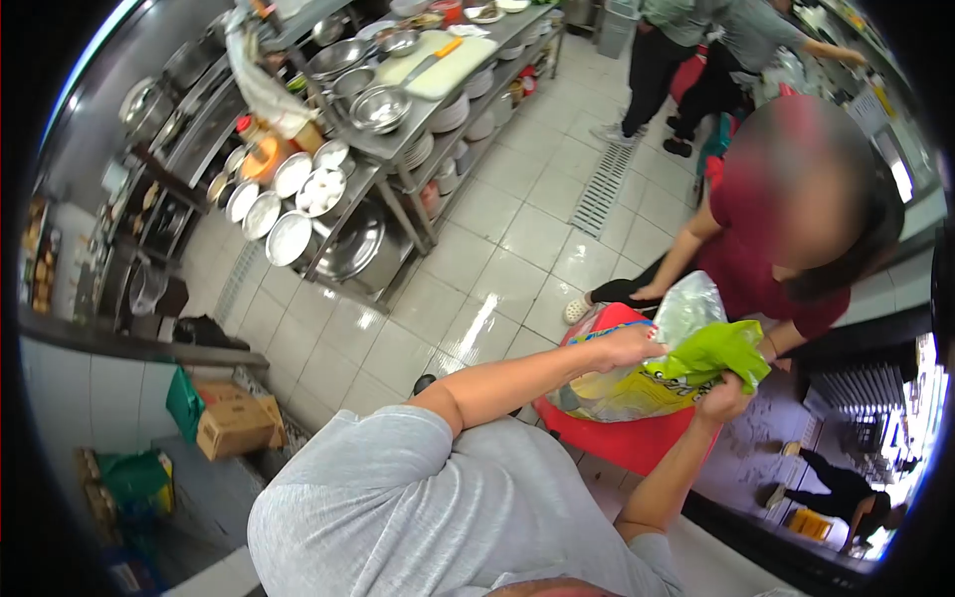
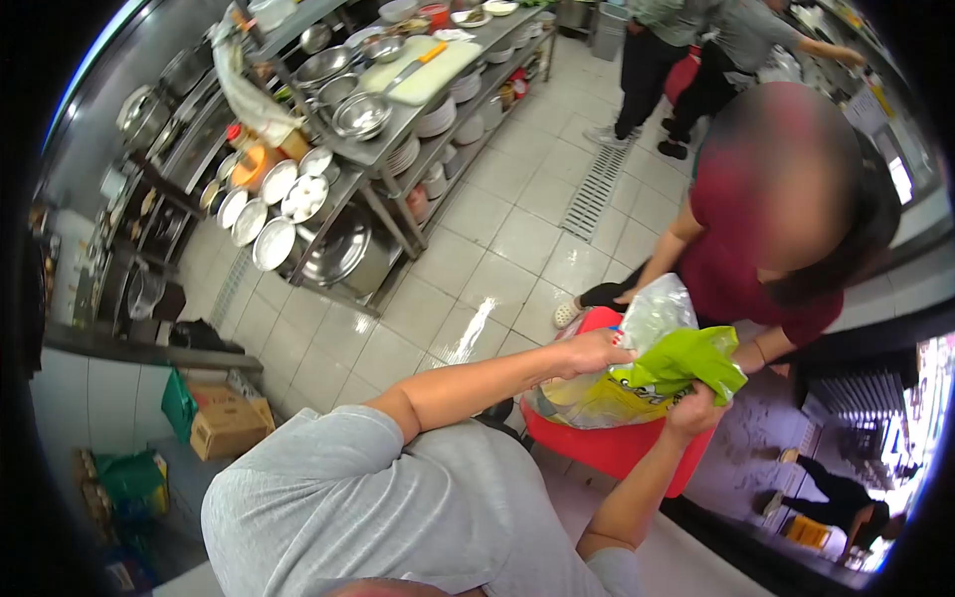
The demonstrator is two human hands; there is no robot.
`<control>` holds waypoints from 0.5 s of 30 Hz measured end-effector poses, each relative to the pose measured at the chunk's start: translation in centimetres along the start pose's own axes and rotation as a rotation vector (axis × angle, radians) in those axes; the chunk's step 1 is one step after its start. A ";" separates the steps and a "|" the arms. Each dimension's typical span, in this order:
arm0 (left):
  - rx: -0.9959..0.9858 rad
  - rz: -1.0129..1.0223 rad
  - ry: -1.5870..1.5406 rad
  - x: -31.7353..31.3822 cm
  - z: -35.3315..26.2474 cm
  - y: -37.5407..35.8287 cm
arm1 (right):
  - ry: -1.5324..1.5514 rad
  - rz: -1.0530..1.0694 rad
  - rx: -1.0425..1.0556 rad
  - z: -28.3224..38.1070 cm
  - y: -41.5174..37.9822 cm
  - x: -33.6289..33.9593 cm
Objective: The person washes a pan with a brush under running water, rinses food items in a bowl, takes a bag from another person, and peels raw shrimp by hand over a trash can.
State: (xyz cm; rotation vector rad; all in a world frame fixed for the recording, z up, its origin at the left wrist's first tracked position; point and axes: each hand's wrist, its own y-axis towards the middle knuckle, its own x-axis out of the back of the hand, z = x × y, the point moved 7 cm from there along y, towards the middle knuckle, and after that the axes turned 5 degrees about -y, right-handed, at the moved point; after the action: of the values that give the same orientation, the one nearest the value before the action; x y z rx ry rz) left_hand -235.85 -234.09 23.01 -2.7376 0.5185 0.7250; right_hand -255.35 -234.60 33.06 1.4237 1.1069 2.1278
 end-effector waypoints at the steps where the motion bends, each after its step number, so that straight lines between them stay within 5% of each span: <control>1: -0.051 0.003 0.006 -0.3 -2.6 -1.7 | 0.026 -0.055 0.043 0.9 0.7 0.5; 3: -0.131 -0.002 0.065 0.1 -7.5 -5.4 | 0.089 -0.082 0.176 5.5 3.2 2.2; 4: -0.166 -0.023 0.122 1.0 -9.3 -7.6 | 0.574 0.154 0.086 6.2 4.3 0.9; 5: -0.320 -0.017 0.110 1.7 -11.0 -9.2 | 1.408 0.333 -0.186 6.9 5.1 -0.3; 6: -0.482 -0.021 0.124 1.4 -12.3 -11.4 | 1.829 0.390 -0.510 7.4 5.5 -1.3; 7: -0.505 -0.105 0.195 1.8 -15.4 -15.8 | 2.076 0.576 -0.399 13.7 7.9 0.8; 9: -0.618 -0.216 0.258 2.2 -21.3 -24.6 | 2.029 0.553 -0.417 18.9 11.1 2.3; 10: -0.713 -0.233 0.258 2.4 -23.1 -28.8 | 2.085 0.681 -0.268 24.2 12.2 4.3; 12: -0.831 -0.297 0.272 3.5 -25.9 -36.9 | 1.905 0.514 -0.035 32.7 14.6 7.6; 15: -0.876 -0.510 0.425 -1.6 -26.7 -44.6 | 1.714 0.262 -0.391 38.3 13.1 14.3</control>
State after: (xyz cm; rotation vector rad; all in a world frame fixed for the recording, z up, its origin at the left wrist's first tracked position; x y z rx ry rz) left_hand -207.89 -202.43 53.30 -3.6057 -0.5813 0.2459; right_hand -225.68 -217.79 59.11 -0.8223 0.6838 3.3409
